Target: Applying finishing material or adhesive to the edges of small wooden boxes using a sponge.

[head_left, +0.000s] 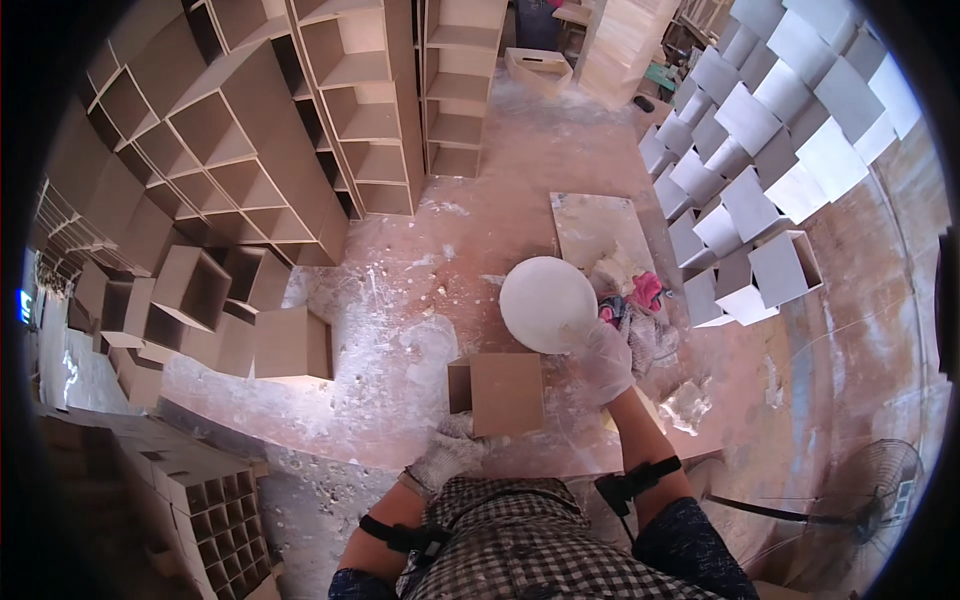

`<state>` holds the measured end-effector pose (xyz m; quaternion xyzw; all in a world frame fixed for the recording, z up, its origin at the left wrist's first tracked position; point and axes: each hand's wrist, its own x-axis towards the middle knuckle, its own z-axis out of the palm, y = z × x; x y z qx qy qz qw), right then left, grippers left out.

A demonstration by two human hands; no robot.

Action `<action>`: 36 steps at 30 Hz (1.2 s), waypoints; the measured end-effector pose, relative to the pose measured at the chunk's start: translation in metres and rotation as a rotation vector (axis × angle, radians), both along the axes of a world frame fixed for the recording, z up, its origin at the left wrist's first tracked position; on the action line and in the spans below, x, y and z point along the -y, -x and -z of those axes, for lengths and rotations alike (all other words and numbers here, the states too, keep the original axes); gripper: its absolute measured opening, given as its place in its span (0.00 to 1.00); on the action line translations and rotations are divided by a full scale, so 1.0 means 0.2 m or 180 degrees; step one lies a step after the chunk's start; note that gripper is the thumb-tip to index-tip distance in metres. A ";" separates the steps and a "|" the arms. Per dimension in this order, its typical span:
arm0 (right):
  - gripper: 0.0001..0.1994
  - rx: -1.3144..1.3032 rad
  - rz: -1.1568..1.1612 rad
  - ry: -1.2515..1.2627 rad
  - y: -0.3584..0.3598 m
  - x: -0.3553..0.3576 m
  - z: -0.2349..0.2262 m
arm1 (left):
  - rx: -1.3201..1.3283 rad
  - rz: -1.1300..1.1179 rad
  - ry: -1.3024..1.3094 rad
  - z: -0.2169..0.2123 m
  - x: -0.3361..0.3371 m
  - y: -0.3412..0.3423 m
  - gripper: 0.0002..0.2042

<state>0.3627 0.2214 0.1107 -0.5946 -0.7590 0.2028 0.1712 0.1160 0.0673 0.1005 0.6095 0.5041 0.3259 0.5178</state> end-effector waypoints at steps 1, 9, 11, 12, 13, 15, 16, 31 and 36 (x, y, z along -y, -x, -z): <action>0.08 0.0020 -0.0003 -0.0012 0.00 0.01 -0.01 | 0.0164 -0.0154 -0.0048 -0.01 0.01 0.00 0.10; 0.10 -0.2784 0.0587 0.0333 0.08 0.24 -0.29 | -0.0162 -0.0163 -0.0260 0.17 0.02 0.00 0.09; 0.11 -0.1730 -0.0435 -0.0625 0.12 0.31 -0.40 | -0.1147 0.0042 -0.0847 0.21 0.03 0.00 0.09; 0.13 -0.0575 -0.1401 -0.1573 0.13 0.34 -0.42 | -0.0574 -0.0074 -0.0406 0.20 0.02 0.00 0.08; 0.13 -0.0588 -0.1375 -0.1569 0.14 0.39 -0.40 | -0.0003 -0.0193 0.0041 0.19 0.02 0.00 0.08; 0.14 0.0002 -0.1369 -0.0958 0.20 0.54 -0.34 | -0.0233 -0.0130 -0.0450 0.14 0.01 -0.01 0.07; 0.16 0.0106 -0.1292 -0.0710 0.23 0.60 -0.35 | -0.0442 -0.0087 -0.0952 0.12 0.01 0.00 0.08; 0.16 0.0675 -0.0716 -0.1369 0.32 0.71 -0.13 | -0.0571 -0.0084 -0.0868 0.04 0.00 0.00 0.09; 0.15 0.0473 -0.0551 -0.0947 0.31 0.29 -0.11 | -0.0732 -0.0046 -0.1064 0.18 0.03 -0.05 0.11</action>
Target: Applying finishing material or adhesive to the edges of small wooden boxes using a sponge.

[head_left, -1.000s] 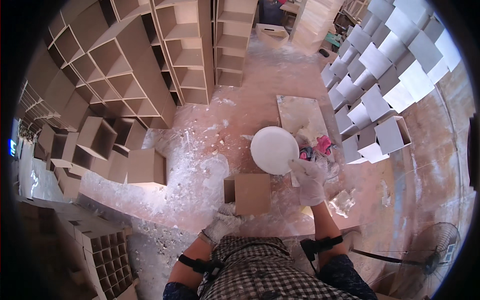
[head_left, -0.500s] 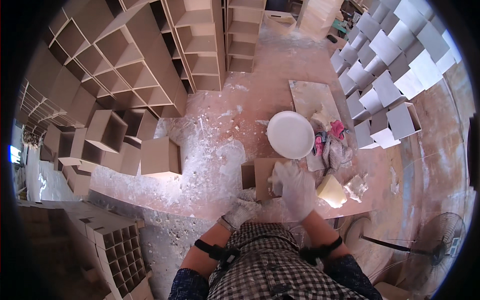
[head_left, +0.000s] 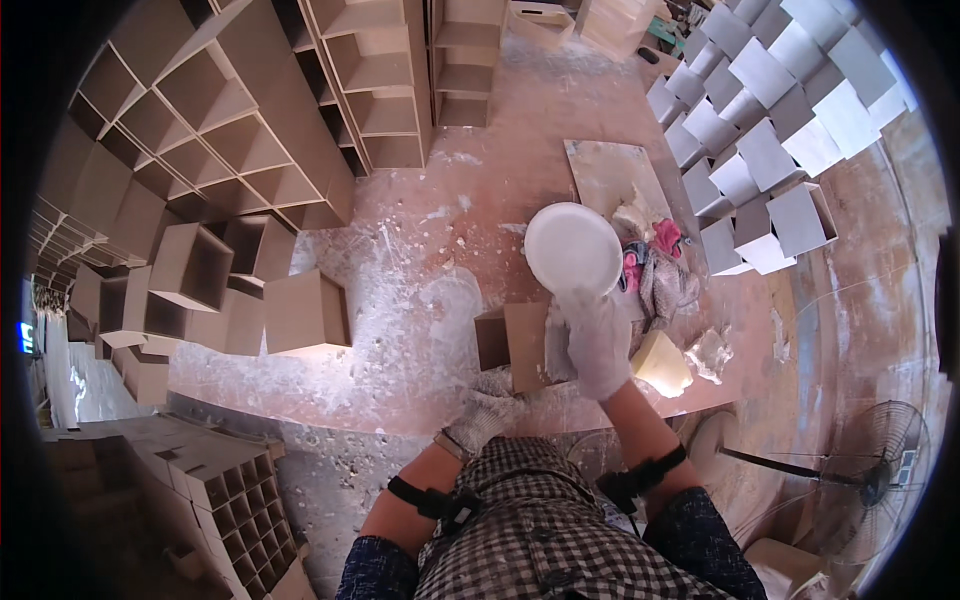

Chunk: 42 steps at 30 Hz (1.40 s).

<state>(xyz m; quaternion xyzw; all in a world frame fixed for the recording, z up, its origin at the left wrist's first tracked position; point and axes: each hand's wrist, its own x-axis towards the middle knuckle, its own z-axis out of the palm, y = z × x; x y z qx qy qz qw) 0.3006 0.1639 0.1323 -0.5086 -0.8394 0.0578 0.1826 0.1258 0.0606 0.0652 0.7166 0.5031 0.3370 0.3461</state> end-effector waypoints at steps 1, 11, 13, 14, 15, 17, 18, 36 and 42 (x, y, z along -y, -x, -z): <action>0.14 -0.0397 -0.0063 -0.0219 0.02 -0.05 0.01 | -0.0021 -0.0174 -0.0231 0.02 0.01 -0.01 0.11; 0.13 0.0496 -0.0051 -0.0296 0.13 0.15 -0.16 | 0.0566 -0.0093 0.0410 -0.02 -0.02 -0.01 0.11; 0.14 -0.0753 -0.0034 0.0556 0.08 -0.03 -0.04 | 0.0157 0.0065 0.0306 -0.09 -0.06 -0.03 0.11; 0.15 -0.0150 -0.0037 0.0013 0.05 -0.03 -0.03 | 0.0157 0.0073 0.0311 -0.10 -0.07 -0.04 0.11; 0.15 -0.0161 -0.0054 0.0031 0.07 0.05 -0.04 | -0.0168 0.0120 0.0451 -0.10 -0.06 -0.04 0.10; 0.16 0.0590 0.0084 -0.0202 0.07 0.31 -0.09 | -0.0480 0.0189 0.0584 -0.10 -0.08 -0.03 0.10; 0.16 0.0576 0.0059 -0.0177 0.08 0.39 -0.07 | -0.0423 0.0184 0.0593 -0.07 -0.07 -0.02 0.10; 0.19 -0.0515 -0.0227 -0.0254 0.14 0.08 -0.19 | -0.0466 0.0400 -0.0281 -0.14 -0.13 -0.10 0.10; 0.19 -0.0604 -0.0415 0.0101 0.10 0.35 -0.23 | -0.0965 0.0538 0.0322 -0.11 -0.10 -0.06 0.12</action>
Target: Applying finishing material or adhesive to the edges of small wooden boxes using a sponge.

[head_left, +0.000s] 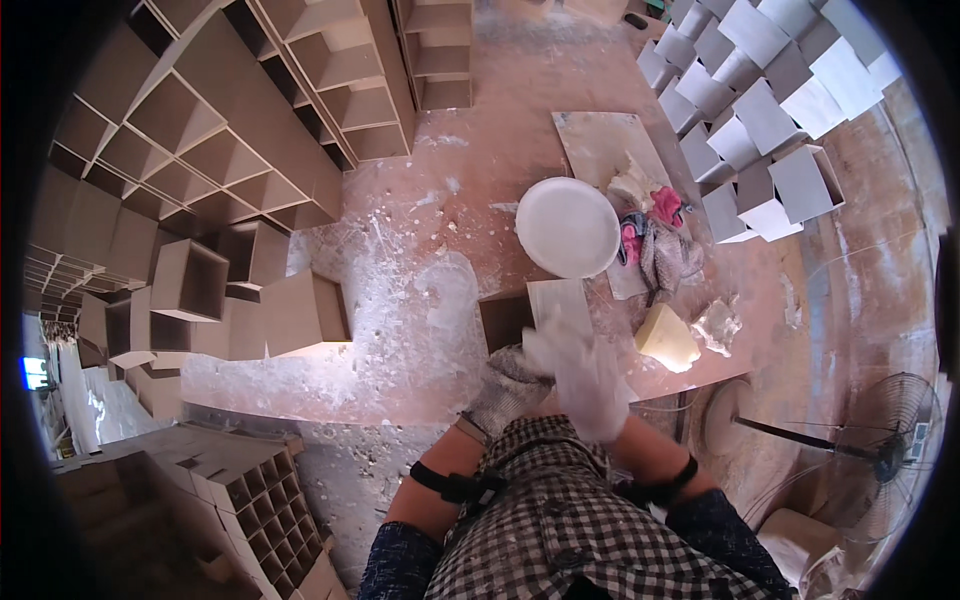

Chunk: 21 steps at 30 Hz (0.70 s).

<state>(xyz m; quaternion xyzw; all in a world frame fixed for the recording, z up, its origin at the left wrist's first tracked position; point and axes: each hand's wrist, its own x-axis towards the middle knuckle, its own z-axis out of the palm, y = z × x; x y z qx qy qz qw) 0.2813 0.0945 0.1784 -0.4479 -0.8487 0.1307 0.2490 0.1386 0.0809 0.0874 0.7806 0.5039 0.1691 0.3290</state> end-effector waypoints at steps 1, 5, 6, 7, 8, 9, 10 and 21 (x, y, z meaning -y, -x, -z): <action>0.20 -0.0018 -0.0090 0.0180 -0.03 0.09 0.01 | 0.0622 -0.0167 -0.0160 0.05 0.03 0.00 0.11; 0.20 -0.0114 -0.0025 -0.0125 -0.05 0.06 0.07 | 0.0987 -0.0159 -0.0685 0.02 0.00 -0.01 0.08; 0.20 -0.0079 0.0015 -0.0222 -0.01 -0.06 0.06 | 0.0952 -0.0175 -0.0693 0.00 -0.01 0.00 0.08; 0.19 -0.0002 0.0095 -0.0331 0.01 -0.17 0.05 | 0.0772 -0.0132 -0.0621 -0.04 -0.02 -0.02 0.08; 0.19 -0.0018 0.0097 -0.0343 0.01 -0.26 0.05 | 0.0568 -0.0108 -0.0550 -0.07 -0.03 -0.02 0.08; 0.20 -0.0235 -0.0001 -0.0178 0.02 -0.33 0.06 | 0.0557 -0.0084 -0.0565 -0.07 -0.03 -0.02 0.08; 0.21 -0.0452 -0.0096 -0.0015 0.02 -0.36 0.06 | 0.0734 -0.0043 -0.0344 -0.06 -0.03 -0.01 0.09; 0.19 -0.0311 0.0060 -0.0586 -0.24 0.05 0.12 | 0.0575 -0.0506 -0.0194 -0.08 0.04 0.07 0.13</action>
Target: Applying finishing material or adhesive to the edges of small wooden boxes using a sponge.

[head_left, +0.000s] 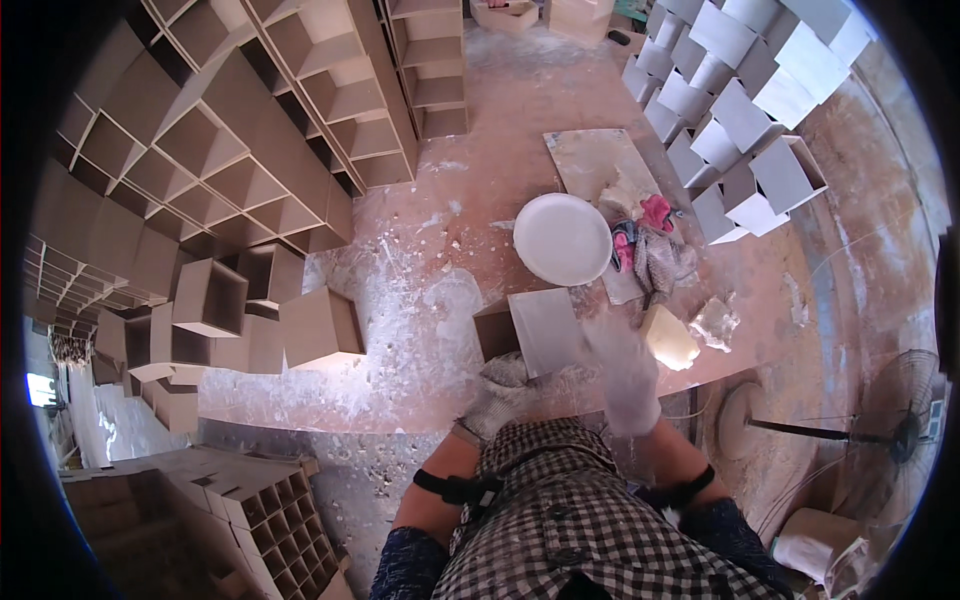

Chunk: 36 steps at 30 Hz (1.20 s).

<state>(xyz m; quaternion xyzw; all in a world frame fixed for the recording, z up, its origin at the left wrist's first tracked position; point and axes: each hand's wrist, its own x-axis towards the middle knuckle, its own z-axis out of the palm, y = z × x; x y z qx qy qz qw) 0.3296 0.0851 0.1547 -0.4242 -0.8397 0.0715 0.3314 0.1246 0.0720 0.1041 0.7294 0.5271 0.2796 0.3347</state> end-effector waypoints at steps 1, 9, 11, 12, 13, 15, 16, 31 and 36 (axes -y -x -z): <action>0.18 0.0281 0.0345 -0.0410 0.03 -0.10 -0.06 | -0.0317 0.0097 0.0070 -0.01 0.03 0.04 0.14; 0.17 0.0030 -0.0073 0.0705 0.32 -0.30 0.20 | -0.0953 -0.0117 -0.0293 -0.01 0.13 0.17 0.18; 0.17 -0.0039 0.0093 0.0629 0.36 -0.15 0.17 | -0.0623 -0.0257 -0.0587 0.00 0.13 0.19 0.15; 0.17 -0.0063 0.0322 0.0535 0.36 -0.05 0.14 | -0.0616 -0.0237 -0.0590 0.01 0.13 0.19 0.15; 0.17 -0.0070 0.0326 0.0525 0.35 0.04 0.11 | -0.0629 -0.0305 -0.0328 0.01 0.13 0.19 0.15; 0.20 0.0557 0.0501 0.0824 0.29 0.21 0.09 | -0.0632 -0.0365 -0.0078 0.01 0.11 0.19 0.14; 0.20 0.0564 0.0529 0.0822 0.24 0.28 0.10 | -0.0459 -0.0261 -0.0224 -0.02 0.10 0.20 0.13; 0.19 0.0048 0.0029 0.0589 0.48 -0.19 0.01 | -0.0916 0.0477 -0.0040 -0.02 0.04 0.24 0.11; 0.22 0.0516 -0.0049 0.0674 0.36 0.26 -0.05 | -0.0530 0.0693 -0.0292 -0.01 0.08 0.28 0.10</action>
